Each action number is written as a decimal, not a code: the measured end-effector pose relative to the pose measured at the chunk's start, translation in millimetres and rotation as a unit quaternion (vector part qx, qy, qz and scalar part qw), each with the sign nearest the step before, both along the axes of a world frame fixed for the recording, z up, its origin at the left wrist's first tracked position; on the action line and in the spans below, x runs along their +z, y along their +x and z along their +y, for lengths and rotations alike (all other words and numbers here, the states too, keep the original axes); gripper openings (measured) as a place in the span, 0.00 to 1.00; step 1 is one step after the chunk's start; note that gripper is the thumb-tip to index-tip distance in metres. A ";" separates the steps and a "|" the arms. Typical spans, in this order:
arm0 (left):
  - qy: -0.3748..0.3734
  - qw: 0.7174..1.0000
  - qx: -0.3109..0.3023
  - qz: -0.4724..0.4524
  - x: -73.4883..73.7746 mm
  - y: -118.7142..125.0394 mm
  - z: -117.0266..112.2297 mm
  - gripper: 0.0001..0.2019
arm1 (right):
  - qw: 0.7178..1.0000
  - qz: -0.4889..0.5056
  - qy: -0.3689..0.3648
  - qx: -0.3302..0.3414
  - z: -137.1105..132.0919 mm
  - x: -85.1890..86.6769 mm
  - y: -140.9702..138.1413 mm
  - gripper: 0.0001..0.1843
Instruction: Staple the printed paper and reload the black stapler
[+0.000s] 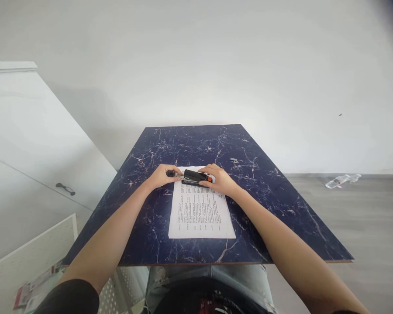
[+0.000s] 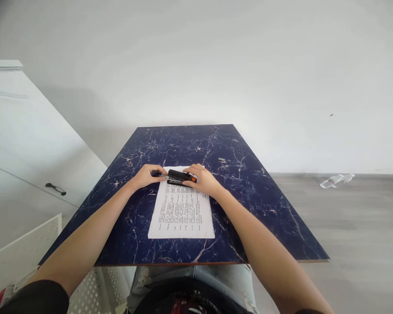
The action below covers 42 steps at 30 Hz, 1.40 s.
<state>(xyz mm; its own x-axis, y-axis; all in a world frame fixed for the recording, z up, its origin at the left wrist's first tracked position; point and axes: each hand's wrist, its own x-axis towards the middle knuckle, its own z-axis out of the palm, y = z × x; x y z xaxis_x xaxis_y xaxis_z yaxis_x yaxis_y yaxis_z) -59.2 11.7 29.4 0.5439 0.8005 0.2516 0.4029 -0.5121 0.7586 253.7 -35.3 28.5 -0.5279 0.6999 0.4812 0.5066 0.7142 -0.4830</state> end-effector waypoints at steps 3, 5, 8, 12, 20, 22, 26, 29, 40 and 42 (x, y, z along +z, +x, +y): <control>-0.005 1.000 0.010 -0.021 0.3 -0.7 0.6 0.14 | 1.000 -0.012 0.001 0.005 1.3 -1.3 1.4 0.18; -0.007 1.000 0.011 -0.026 0.2 -1.3 0.6 0.14 | 1.000 -0.013 -0.003 0.008 1.6 -1.8 2.6 0.17; -0.006 1.000 0.003 -0.016 -0.9 -2.2 0.9 0.14 | 1.000 -0.013 -0.006 0.009 1.5 -2.3 3.3 0.17; -0.002 1.000 -0.002 -0.004 -0.7 -2.2 0.6 0.11 | 1.000 -0.016 -0.004 0.009 1.1 -2.4 2.8 0.17; 0.000 0.999 -0.037 0.013 5.3 -4.1 -1.3 0.08 | 1.000 -0.017 -0.005 0.006 -0.5 0.6 1.3 0.17; -0.004 0.999 -0.040 0.023 4.6 -11.7 2.2 0.10 | 1.000 -0.014 -0.009 0.004 -0.9 0.9 1.7 0.17; -0.044 0.998 -0.034 0.037 1.0 -30.8 12.9 0.14 | 0.999 -0.004 -0.032 0.002 -1.0 0.8 3.2 0.19; -0.067 0.997 -0.028 0.035 -2.4 -34.1 17.7 0.13 | 0.998 -0.009 -0.062 0.003 -0.4 0.4 3.4 0.21; -0.072 0.997 0.002 -0.027 -8.1 19.4 3.7 0.20 | 0.993 0.012 -0.119 -0.018 2.6 -1.3 -0.3 0.23; -0.074 0.997 -0.006 -0.034 -8.4 24.7 3.3 0.20 | 0.992 0.011 -0.124 -0.029 3.0 -1.4 -0.7 0.25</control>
